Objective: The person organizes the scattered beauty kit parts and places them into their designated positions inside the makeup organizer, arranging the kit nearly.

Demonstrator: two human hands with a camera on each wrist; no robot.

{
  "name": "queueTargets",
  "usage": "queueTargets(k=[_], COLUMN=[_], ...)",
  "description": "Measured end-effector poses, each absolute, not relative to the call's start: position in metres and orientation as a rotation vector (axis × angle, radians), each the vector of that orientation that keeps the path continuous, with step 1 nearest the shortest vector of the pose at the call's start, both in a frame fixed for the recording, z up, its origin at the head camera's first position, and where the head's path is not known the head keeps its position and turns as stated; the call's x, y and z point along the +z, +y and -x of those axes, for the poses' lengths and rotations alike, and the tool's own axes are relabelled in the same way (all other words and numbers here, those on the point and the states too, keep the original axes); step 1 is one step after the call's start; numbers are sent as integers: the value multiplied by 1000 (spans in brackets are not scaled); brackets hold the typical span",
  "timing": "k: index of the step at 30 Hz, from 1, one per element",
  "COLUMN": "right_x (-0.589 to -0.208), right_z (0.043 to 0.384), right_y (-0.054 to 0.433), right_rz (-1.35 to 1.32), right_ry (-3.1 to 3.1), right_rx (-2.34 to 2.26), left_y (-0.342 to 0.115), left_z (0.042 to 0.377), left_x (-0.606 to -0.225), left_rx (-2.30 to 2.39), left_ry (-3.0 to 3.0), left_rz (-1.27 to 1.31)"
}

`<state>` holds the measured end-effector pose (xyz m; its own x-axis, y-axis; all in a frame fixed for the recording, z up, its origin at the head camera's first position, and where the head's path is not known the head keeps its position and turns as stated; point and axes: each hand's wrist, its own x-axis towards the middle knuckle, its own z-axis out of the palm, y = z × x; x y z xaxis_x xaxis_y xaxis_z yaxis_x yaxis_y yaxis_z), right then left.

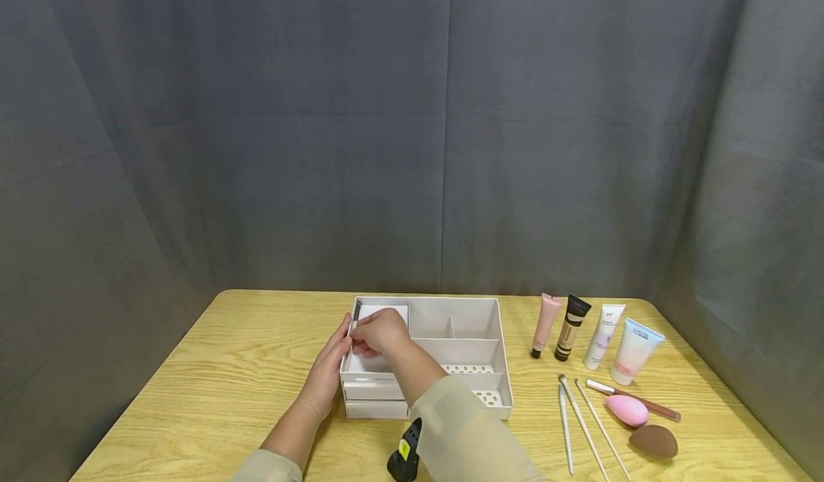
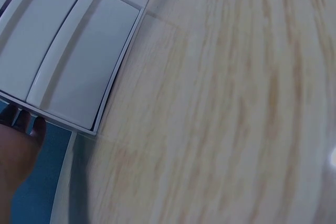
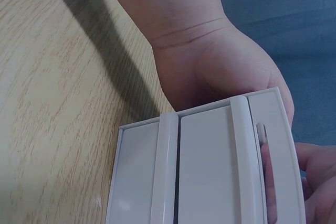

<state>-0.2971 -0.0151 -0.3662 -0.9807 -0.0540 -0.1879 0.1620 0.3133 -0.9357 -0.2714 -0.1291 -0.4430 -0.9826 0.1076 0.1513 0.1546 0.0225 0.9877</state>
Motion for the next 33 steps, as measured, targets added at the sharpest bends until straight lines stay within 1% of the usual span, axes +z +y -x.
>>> queueTargets(k=[22, 33], right_x=[-361, -348], right_z=[293, 291], right_y=[-10, 19], right_rz=[-79, 57], right_ry=[2426, 2482], right_rx=[-1688, -1712], left_y=[-130, -129], left_z=[270, 272], left_x=[-442, -445], left_rx=[-2177, -2217], left_ry=[-2239, -2203], left_rz=[263, 242])
